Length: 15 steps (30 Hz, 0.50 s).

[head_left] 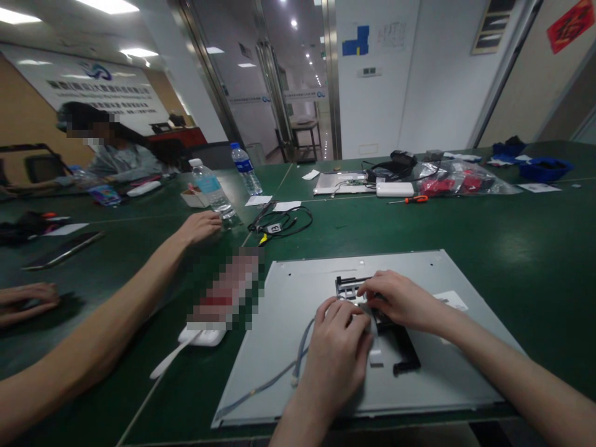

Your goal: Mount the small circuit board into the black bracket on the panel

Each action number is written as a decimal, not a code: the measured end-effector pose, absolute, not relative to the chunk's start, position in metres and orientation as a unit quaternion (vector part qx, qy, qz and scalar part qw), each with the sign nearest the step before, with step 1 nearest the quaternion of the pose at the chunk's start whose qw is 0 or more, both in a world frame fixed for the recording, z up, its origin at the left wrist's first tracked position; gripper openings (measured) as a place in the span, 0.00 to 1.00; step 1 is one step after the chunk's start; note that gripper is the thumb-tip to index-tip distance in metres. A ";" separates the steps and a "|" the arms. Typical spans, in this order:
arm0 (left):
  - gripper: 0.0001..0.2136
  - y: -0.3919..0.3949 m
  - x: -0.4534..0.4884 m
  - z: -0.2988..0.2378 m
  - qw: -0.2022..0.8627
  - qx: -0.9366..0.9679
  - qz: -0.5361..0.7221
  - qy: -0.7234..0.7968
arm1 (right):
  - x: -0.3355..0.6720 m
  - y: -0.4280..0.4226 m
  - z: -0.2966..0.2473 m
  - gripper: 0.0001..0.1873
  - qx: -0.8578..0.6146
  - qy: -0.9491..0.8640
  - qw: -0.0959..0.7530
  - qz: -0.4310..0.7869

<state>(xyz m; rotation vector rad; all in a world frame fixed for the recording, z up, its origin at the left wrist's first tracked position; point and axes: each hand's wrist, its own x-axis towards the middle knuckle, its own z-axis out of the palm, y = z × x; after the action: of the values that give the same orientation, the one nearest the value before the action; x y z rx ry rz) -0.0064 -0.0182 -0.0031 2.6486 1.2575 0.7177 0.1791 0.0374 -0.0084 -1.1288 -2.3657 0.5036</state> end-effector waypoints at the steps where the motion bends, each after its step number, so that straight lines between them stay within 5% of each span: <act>1: 0.09 -0.018 -0.006 -0.003 0.063 0.873 0.237 0.421 | 0.179 0.037 -0.008 0.13 -0.410 -0.862 0.234 0.185; 15: 0.16 -0.015 -0.007 -0.007 0.070 0.870 0.240 0.424 | 0.182 0.036 -0.007 0.15 -0.406 -0.867 0.228 0.178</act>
<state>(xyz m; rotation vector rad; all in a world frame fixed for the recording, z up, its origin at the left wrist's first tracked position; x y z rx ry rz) -0.0072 -0.0146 -0.0070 2.6186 1.2772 0.7228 0.1821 0.0358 -0.0067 -1.1170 -2.3880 0.4899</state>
